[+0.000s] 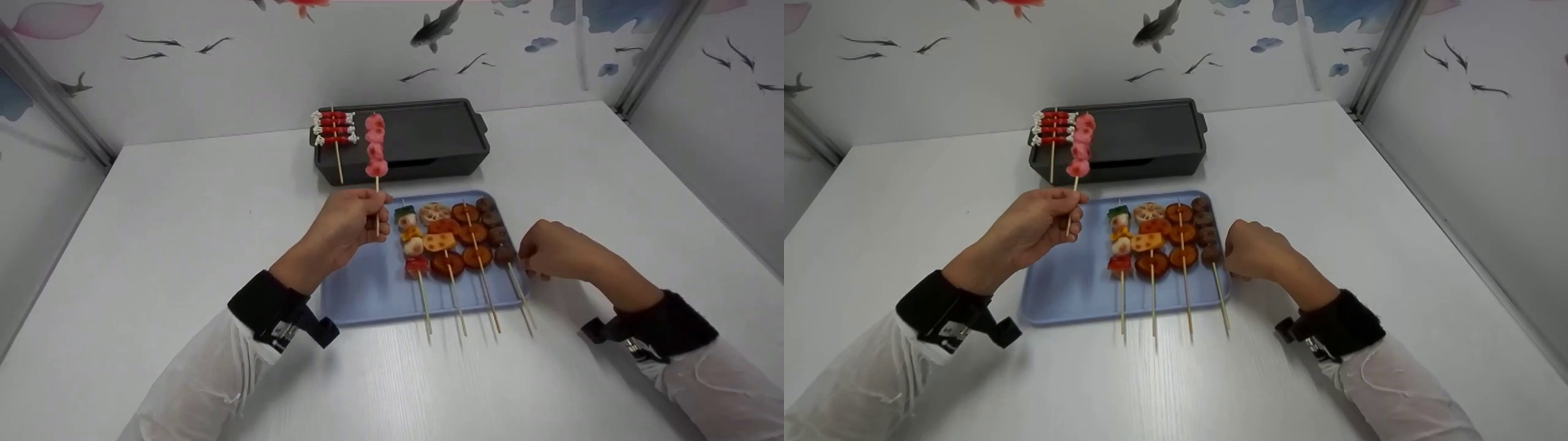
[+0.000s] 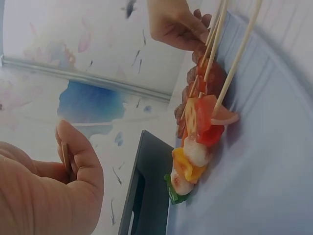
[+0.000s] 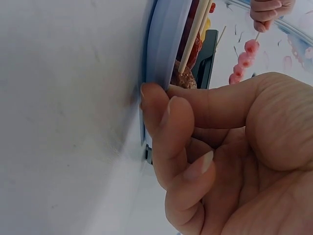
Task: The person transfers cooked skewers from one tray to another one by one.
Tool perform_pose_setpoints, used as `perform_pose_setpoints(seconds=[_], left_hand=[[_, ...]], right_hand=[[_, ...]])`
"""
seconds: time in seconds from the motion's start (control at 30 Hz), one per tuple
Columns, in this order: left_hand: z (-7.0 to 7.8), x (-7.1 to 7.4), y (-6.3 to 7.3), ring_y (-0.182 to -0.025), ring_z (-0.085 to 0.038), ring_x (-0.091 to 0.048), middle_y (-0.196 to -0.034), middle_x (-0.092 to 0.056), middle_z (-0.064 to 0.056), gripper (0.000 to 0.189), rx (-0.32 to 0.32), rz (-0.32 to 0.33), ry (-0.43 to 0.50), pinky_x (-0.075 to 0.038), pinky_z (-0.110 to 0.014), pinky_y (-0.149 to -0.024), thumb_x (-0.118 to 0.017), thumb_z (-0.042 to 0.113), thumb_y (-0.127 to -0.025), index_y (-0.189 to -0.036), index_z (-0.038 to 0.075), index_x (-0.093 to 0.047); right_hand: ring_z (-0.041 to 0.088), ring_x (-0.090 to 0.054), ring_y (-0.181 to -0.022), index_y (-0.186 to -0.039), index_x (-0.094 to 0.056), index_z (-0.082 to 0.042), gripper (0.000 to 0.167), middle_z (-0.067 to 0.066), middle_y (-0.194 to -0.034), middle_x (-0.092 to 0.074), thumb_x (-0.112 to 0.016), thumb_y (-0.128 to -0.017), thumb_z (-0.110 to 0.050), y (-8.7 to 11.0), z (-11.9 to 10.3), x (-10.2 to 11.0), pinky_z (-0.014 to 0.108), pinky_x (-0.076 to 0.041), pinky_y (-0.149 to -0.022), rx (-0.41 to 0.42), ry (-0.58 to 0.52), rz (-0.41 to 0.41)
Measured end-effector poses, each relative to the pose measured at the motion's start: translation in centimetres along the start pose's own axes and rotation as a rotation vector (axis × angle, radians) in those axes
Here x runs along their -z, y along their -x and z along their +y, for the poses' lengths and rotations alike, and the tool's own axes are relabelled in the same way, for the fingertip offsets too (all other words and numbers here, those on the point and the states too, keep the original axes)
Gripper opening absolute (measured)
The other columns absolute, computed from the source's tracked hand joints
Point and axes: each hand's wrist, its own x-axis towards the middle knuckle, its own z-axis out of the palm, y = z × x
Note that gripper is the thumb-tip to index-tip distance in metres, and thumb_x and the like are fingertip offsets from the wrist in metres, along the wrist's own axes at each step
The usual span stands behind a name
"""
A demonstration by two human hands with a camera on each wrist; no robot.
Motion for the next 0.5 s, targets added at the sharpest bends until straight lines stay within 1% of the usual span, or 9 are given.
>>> perform_pose_setpoints(seconds=[0.27, 0.37, 0.5], left_hand=[[-1.3, -0.1, 1.8, -0.072, -0.016, -0.062, -0.087, -0.061, -0.004, 0.035, 0.006, -0.014, 0.0, -0.06, -0.025, -0.071, -0.051, 0.015, -0.122, -0.141, -0.009, -0.065], [-1.9, -0.2, 2.4, -0.071, -0.015, -0.064, -0.086, -0.063, -0.005, 0.032, -0.003, -0.032, 0.006, -0.062, -0.025, -0.07, -0.053, 0.015, -0.121, -0.135, -0.01, -0.067], [-2.6, -0.4, 3.4, -0.071, -0.014, -0.069, -0.086, -0.065, -0.005, 0.026, -0.008, -0.06, -0.008, -0.065, -0.024, -0.072, -0.058, 0.016, -0.12, -0.12, -0.007, -0.069]], right_hand=[[0.02, -0.072, -0.075, -0.122, -0.08, 0.013, 0.031, 0.014, -0.088, -0.08, -0.061, -0.099, 0.005, 0.1, -0.1, 0.1, 0.032, -0.055, -0.066, 0.007, 0.002, -0.002], [0.02, -0.072, -0.075, -0.123, -0.079, 0.014, 0.031, 0.014, -0.088, -0.08, -0.06, -0.099, 0.005, 0.1, -0.2, 0.1, 0.032, -0.056, -0.067, 0.002, 0.002, -0.009], [0.019, -0.071, -0.074, -0.123, -0.078, 0.015, 0.03, 0.013, -0.086, -0.08, -0.061, -0.099, 0.005, 0.1, -0.3, 0.2, 0.032, -0.055, -0.066, -0.005, 0.005, -0.01]])
